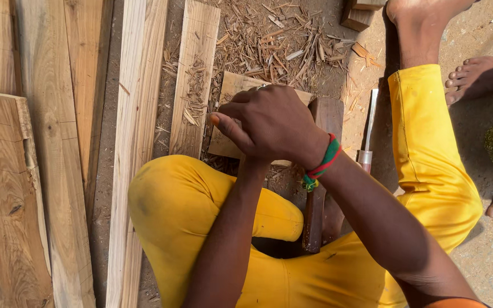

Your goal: The person uses a wooden mallet to strike a chisel, carving a hole into a wooden plank while sitting on the ground.

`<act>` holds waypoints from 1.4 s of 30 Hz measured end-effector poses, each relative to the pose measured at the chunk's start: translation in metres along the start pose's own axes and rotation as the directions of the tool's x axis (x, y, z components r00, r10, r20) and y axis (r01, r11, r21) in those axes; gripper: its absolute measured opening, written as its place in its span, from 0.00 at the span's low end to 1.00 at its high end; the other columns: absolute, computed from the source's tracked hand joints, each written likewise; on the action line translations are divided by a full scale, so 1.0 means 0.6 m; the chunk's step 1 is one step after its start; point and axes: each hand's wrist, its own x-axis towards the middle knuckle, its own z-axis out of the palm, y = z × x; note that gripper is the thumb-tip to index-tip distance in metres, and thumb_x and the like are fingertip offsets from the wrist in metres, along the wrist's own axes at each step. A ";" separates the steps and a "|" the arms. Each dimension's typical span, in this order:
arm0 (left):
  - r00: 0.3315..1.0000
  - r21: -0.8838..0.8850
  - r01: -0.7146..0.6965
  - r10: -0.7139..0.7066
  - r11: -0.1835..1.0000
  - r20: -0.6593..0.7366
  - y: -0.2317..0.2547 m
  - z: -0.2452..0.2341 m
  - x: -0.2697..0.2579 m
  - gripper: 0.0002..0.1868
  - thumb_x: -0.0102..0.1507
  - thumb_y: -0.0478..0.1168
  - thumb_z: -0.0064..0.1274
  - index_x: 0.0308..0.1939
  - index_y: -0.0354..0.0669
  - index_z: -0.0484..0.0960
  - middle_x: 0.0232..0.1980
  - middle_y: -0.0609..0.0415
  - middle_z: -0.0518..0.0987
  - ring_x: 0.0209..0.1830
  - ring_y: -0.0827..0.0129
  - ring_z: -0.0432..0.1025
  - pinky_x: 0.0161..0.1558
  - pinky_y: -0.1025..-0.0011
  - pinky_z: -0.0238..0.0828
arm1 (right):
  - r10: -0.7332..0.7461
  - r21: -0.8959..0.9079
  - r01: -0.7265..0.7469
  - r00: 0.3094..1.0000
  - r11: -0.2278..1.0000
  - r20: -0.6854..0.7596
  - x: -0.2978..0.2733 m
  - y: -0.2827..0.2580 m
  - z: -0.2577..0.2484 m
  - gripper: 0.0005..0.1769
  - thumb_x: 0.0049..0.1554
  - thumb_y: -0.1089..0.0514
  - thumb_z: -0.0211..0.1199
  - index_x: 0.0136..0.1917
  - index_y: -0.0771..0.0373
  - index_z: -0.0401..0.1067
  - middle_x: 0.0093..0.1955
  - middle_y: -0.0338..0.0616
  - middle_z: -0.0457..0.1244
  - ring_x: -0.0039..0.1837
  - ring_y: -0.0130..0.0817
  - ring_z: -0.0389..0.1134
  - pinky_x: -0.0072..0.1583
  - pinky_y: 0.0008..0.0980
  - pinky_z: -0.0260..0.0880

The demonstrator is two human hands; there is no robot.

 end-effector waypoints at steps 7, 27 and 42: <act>0.865 0.806 -0.501 -0.223 -0.315 0.450 0.073 0.087 0.011 0.19 0.65 0.46 0.60 0.54 0.40 0.74 0.49 0.51 0.77 0.51 0.70 0.76 0.49 0.65 0.75 | -0.041 0.206 0.104 0.956 0.973 -0.289 -0.049 0.003 -0.011 0.25 0.76 0.49 0.43 0.57 0.68 0.76 0.55 0.53 0.70 0.55 0.54 0.73 0.58 0.45 0.73; 0.845 0.836 -0.504 0.073 -0.217 0.529 0.075 0.276 -0.031 0.23 0.66 0.37 0.58 0.19 0.41 0.65 0.18 0.59 0.63 0.18 0.78 0.55 0.26 0.72 0.48 | 0.529 0.589 -0.179 0.686 0.788 -0.499 -0.220 0.048 -0.015 0.37 0.79 0.40 0.41 0.58 0.80 0.71 0.51 0.57 0.69 0.55 0.41 0.73 0.61 0.37 0.75; 0.865 0.872 -0.462 0.136 -0.164 0.484 0.067 0.240 -0.005 0.16 0.66 0.39 0.60 0.23 0.41 0.76 0.21 0.55 0.74 0.16 0.79 0.67 0.24 0.74 0.58 | 0.251 0.326 -0.069 0.790 0.943 -0.559 -0.135 0.009 -0.058 0.41 0.83 0.39 0.41 0.57 0.84 0.69 0.49 0.61 0.66 0.53 0.48 0.74 0.59 0.39 0.79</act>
